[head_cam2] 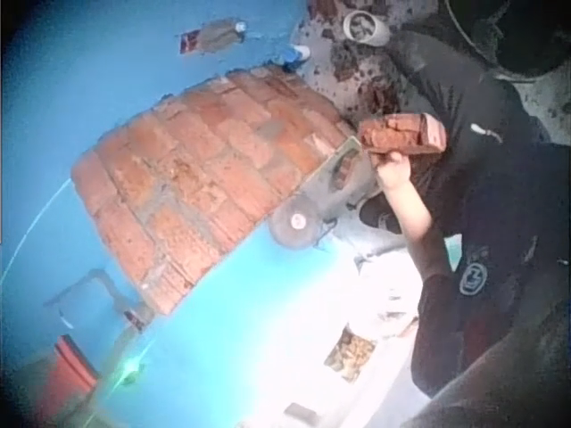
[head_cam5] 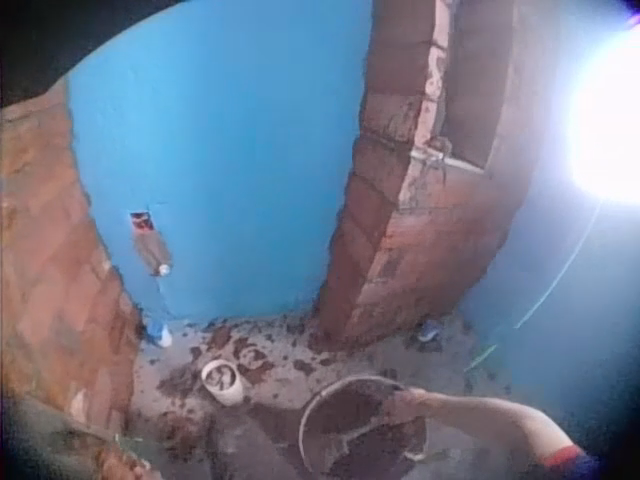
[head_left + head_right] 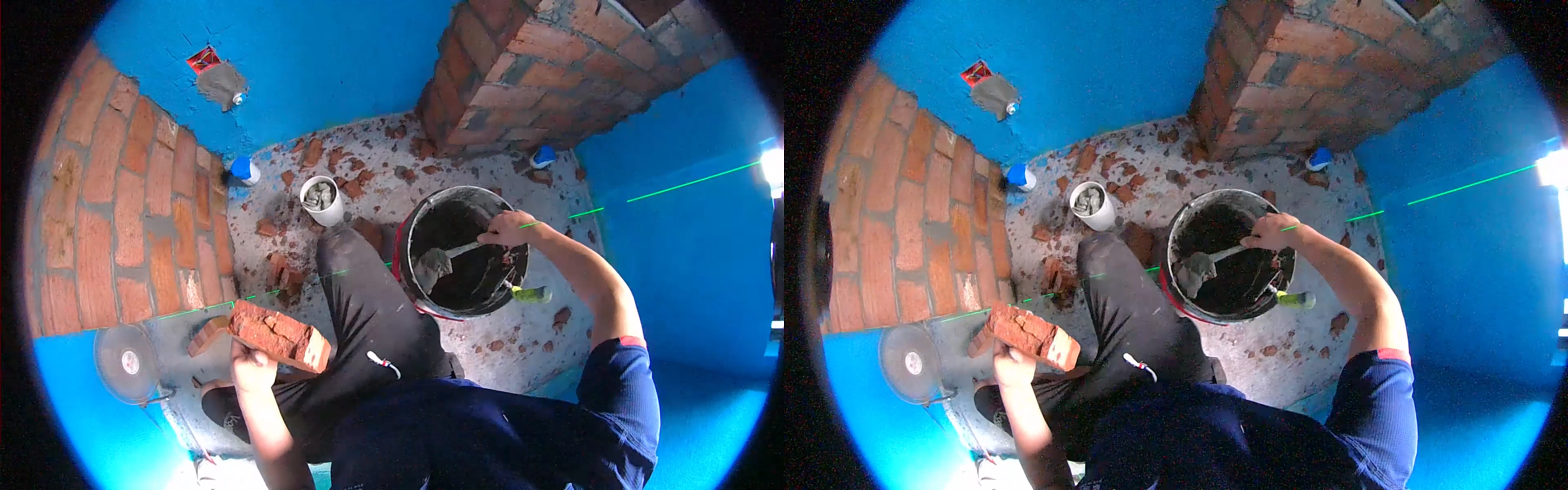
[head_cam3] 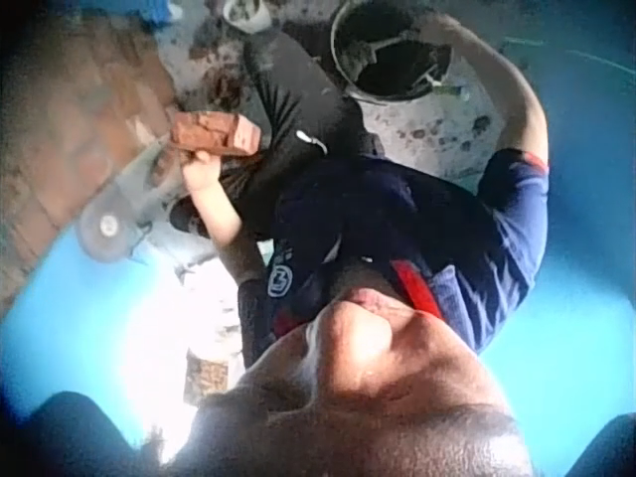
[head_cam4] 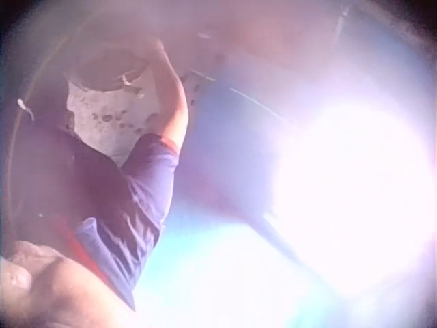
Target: The person applies mortar to the side of a partially built brick wall and then places a brick onto the layer of mortar, pressing it into place.
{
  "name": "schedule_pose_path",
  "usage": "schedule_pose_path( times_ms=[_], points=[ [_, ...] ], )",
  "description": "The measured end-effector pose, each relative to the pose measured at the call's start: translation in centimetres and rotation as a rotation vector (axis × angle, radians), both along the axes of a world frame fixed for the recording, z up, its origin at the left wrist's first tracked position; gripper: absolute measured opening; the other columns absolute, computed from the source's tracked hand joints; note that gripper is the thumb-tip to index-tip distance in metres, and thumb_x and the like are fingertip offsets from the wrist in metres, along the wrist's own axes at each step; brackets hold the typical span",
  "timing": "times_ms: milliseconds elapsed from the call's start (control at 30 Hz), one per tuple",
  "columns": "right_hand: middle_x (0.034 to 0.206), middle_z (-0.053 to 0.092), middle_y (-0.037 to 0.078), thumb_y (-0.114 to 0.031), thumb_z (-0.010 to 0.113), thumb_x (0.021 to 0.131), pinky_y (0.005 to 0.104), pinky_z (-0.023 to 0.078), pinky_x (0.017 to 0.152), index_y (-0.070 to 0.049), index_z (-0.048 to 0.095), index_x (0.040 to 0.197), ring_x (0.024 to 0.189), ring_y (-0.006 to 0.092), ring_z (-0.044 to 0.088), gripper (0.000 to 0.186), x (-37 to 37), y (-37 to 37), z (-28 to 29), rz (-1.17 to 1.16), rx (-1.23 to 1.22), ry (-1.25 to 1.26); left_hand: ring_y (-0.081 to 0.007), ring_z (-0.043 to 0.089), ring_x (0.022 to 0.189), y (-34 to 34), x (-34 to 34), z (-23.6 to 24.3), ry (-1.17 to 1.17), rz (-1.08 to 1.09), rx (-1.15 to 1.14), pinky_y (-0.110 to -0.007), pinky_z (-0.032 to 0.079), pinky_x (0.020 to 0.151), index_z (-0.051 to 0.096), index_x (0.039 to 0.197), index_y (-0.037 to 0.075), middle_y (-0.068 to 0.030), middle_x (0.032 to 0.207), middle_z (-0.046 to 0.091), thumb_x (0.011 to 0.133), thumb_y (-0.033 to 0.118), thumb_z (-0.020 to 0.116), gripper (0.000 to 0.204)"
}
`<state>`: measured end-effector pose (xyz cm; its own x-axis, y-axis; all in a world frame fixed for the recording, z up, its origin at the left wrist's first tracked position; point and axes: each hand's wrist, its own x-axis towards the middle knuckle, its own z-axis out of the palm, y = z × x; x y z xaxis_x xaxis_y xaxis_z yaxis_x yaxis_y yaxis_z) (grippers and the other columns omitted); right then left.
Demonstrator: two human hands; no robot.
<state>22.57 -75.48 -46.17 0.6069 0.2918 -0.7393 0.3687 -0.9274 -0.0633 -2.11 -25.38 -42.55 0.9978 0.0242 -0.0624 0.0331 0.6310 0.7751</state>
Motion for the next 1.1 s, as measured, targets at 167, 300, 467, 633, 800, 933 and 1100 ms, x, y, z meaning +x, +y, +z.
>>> schedule_pose_path(
  times_ms=[167, 300, 467, 633, 800, 933, 1100],
  points=[
    [0.088, 0.068, 0.01, -0.062, 0.05, 0.083, 0.0367, 0.047, 0.08, -0.01, 0.07, 0.095, 0.088, 0.0243, 0.062, 0.058, -0.7, -2.5, 2.7, -0.16, 0.084, 0.108, -0.0314, 0.048, 0.119, -2.0, 1.8, 0.8, 0.159, 0.123, -0.128, -0.047, 0.039, 0.102, 0.039, 0.131, 0.003, -0.0116, 0.129, 0.05, 0.062, 0.021, 0.084, 0.085],
    [0.092, 0.067, 0.008, -0.061, 0.048, 0.084, 0.0384, 0.049, 0.08, -0.011, 0.069, 0.096, 0.091, 0.0266, 0.063, 0.056, -1.0, -2.1, 5.2, -0.166, -0.043, 0.131, -0.0314, 0.047, 0.12, -2.7, 1.5, 1.3, 0.168, 0.134, -0.119, -0.048, 0.039, 0.101, 0.039, 0.132, 0.004, -0.011, 0.129, 0.05, 0.06, 0.023, 0.085, 0.088],
    [0.095, 0.068, 0.012, -0.053, 0.053, 0.082, 0.0399, 0.052, 0.074, -0.01, 0.071, 0.092, 0.089, 0.0301, 0.065, 0.047, 0.2, -0.8, -1.0, 0.191, -0.172, -0.176, -0.0331, 0.045, 0.122, -1.5, -1.0, -0.4, 0.084, 0.102, -0.147, -0.05, 0.036, 0.103, 0.038, 0.133, 0.003, -0.0132, 0.129, 0.048, 0.072, 0.018, 0.075, 0.073],
    [0.1, 0.068, 0.01, -0.05, 0.052, 0.083, 0.0418, 0.052, 0.076, -0.008, 0.07, 0.096, 0.095, 0.0291, 0.064, 0.047, 0.5, 1.0, -11.1, 0.303, -0.208, -0.04, -0.0347, 0.048, 0.115, -0.7, -3.4, 0.6, 0.154, 0.07, -0.229, -0.055, 0.034, 0.101, 0.038, 0.134, 0.008, -0.0128, 0.126, 0.051, 0.092, 0.036, 0.046, 0.05],
    [0.106, 0.066, 0.011, -0.045, 0.051, 0.085, 0.0442, 0.052, 0.078, -0.007, 0.069, 0.1, 0.097, 0.0298, 0.063, 0.044, 2.3, -0.3, -18.1, 0.434, -0.113, 0.101, -0.0311, 0.046, 0.115, 0.2, -5.4, 1.0, 0.196, 0.105, -0.124, -0.053, 0.031, 0.103, 0.037, 0.126, 0.01, -0.0085, 0.124, 0.049, 0.089, 0.031, 0.055, 0.046],
    [0.104, 0.066, 0.014, -0.048, 0.047, 0.086, 0.0466, 0.051, 0.08, -0.004, 0.068, 0.098, 0.098, 0.0335, 0.062, 0.051, 2.7, 1.2, -19.0, 0.445, -0.101, 0.154, -0.0296, 0.048, 0.116, 1.0, -6.5, 0.7, 0.292, 0.173, -0.091, -0.053, 0.033, 0.103, 0.033, 0.132, 0.014, -0.0072, 0.126, 0.048, 0.075, 0.023, 0.073, 0.071],
    [0.105, 0.065, 0.017, -0.053, 0.044, 0.088, 0.0462, 0.049, 0.085, -0.002, 0.067, 0.099, 0.1, 0.0344, 0.061, 0.057, 2.7, 2.7, -17.1, 0.412, 0.041, 0.127, -0.0269, 0.05, 0.109, -1.0, -4.9, 1.4, 0.374, 0.243, -0.073, -0.047, 0.041, 0.098, 0.036, 0.125, 0.009, -0.0061, 0.116, 0.048, 0.066, 0.025, 0.082, 0.077]
  ],
)
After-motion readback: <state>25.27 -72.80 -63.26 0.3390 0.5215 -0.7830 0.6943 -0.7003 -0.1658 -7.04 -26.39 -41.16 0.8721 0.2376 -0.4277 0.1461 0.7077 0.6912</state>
